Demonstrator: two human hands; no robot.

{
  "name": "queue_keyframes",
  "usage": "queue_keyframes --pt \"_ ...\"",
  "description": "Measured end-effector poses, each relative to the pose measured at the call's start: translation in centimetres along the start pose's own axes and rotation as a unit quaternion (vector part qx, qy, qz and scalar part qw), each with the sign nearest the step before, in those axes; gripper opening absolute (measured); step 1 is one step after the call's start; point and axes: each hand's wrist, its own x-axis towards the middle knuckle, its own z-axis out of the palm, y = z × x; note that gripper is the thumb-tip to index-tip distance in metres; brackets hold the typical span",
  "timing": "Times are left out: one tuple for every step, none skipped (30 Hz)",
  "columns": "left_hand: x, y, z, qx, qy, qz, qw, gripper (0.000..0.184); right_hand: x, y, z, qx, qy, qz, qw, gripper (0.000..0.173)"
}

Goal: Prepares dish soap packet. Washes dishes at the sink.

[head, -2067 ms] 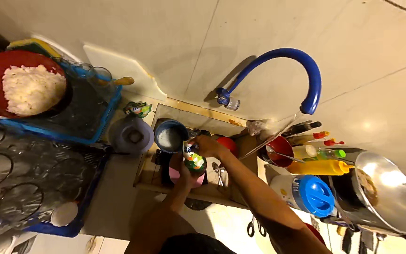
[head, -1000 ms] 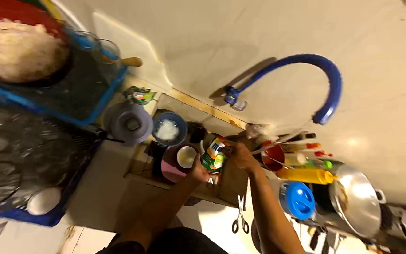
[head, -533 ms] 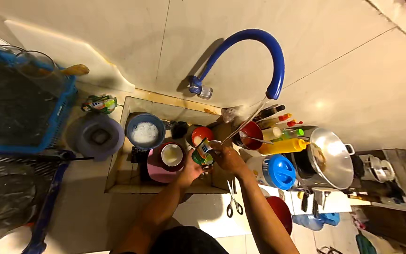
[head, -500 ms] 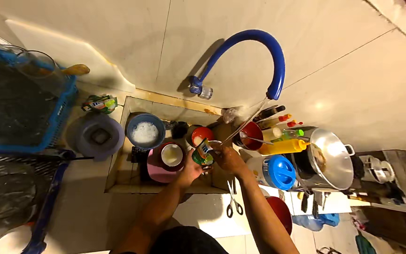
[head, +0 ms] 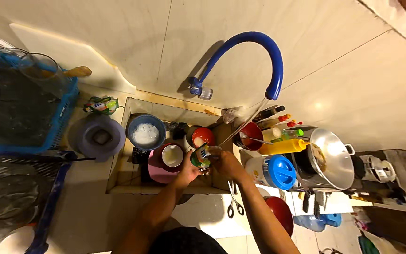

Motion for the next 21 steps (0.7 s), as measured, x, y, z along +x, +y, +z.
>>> queue_keyframes --pt "-0.2 0.4 -0.4 0.019 0.007 0.013 1.0 0.06 -0.1 -0.7 0.5 0.007 -0.028 0.001 1.0 0.041" --pt "-0.5 0.9 -0.8 0.041 0.015 0.024 0.999 0.058 0.0 -1.3 1.0 0.012 -0.062 0.002 0.998 0.041" --pt "-0.8 1.3 -1.3 0.062 0.022 0.033 0.997 0.057 0.2 -1.7 1.4 0.015 -0.089 0.007 0.996 0.043" --pt "-0.9 1.5 -1.6 0.08 0.031 0.04 0.996 0.057 0.6 -2.0 1.9 0.015 -0.093 0.01 0.995 0.044" --pt "-1.1 1.7 -1.8 0.092 0.041 0.049 0.994 0.056 1.1 -2.4 2.2 0.008 -0.088 0.013 0.996 0.046" --pt "-1.4 1.9 -1.8 0.098 0.054 0.063 0.992 0.056 1.7 -3.0 2.6 -0.007 -0.091 0.014 0.996 0.046" --pt "-1.7 2.0 -1.8 0.097 0.072 0.078 0.99 0.056 2.2 -3.6 3.0 -0.032 -0.114 0.013 0.993 0.047" --pt "-1.9 2.2 -1.9 0.091 0.087 0.092 0.988 0.056 2.4 -4.4 3.3 -0.058 -0.148 0.01 0.987 0.049" --pt "-2.1 2.4 -2.0 0.086 0.101 0.108 0.985 0.055 2.6 -5.0 3.6 -0.073 -0.166 0.008 0.983 0.051" --pt "-2.2 2.6 -2.1 0.081 0.107 0.118 0.984 0.054 2.9 -5.5 3.7 -0.078 -0.169 0.017 0.982 0.053" --pt "-2.3 2.7 -2.3 0.081 0.102 0.122 0.984 0.055 3.2 -6.1 3.7 -0.078 -0.158 0.03 0.984 0.055" --pt "-2.4 2.7 -2.5 0.085 0.093 0.127 0.984 0.057 3.6 -6.4 3.9 -0.079 -0.144 0.034 0.986 0.057" --pt "-2.4 2.7 -2.5 0.081 0.1 0.137 0.982 0.056 3.9 -6.7 4.2 -0.085 -0.147 0.031 0.985 0.057" --pt "-2.4 2.7 -2.7 0.073 0.106 0.143 0.981 0.054 4.0 -7.0 4.3 -0.1 -0.167 0.023 0.981 0.056" --pt "-2.2 2.8 -3.1 0.073 0.114 0.143 0.98 0.053 4.0 -7.3 4.3 -0.121 -0.194 0.016 0.973 0.056" --pt "-1.8 2.9 -3.7 0.085 0.123 0.149 0.977 0.053 4.2 -7.5 4.1 -0.132 -0.211 0.011 0.968 0.055" --pt "-1.6 3.1 -4.1 0.103 0.13 0.162 0.973 0.053 4.4 -7.7 3.9 -0.131 -0.211 0.013 0.969 0.055" --pt "-1.5 3.1 -4.2 0.12 0.134 0.177 0.968 0.052 4.6 -8.0 3.8 -0.121 -0.194 0.02 0.973 0.056" --pt "-2.0 3.1 -4.2 0.126 0.118 0.183 0.968 0.053 4.8 -8.3 3.9 -0.113 -0.175 0.027 0.978 0.057" --pt "-2.6 3.2 -4.1 0.12 0.101 0.185 0.97 0.054 4.9 -8.6 4.3 -0.108 -0.164 0.025 0.98 0.057" --pt "-3.0 3.7 -3.9 0.115 0.112 0.189 0.969 0.052 4.9 -8.9 4.6 -0.115 -0.171 0.014 0.978 0.054"
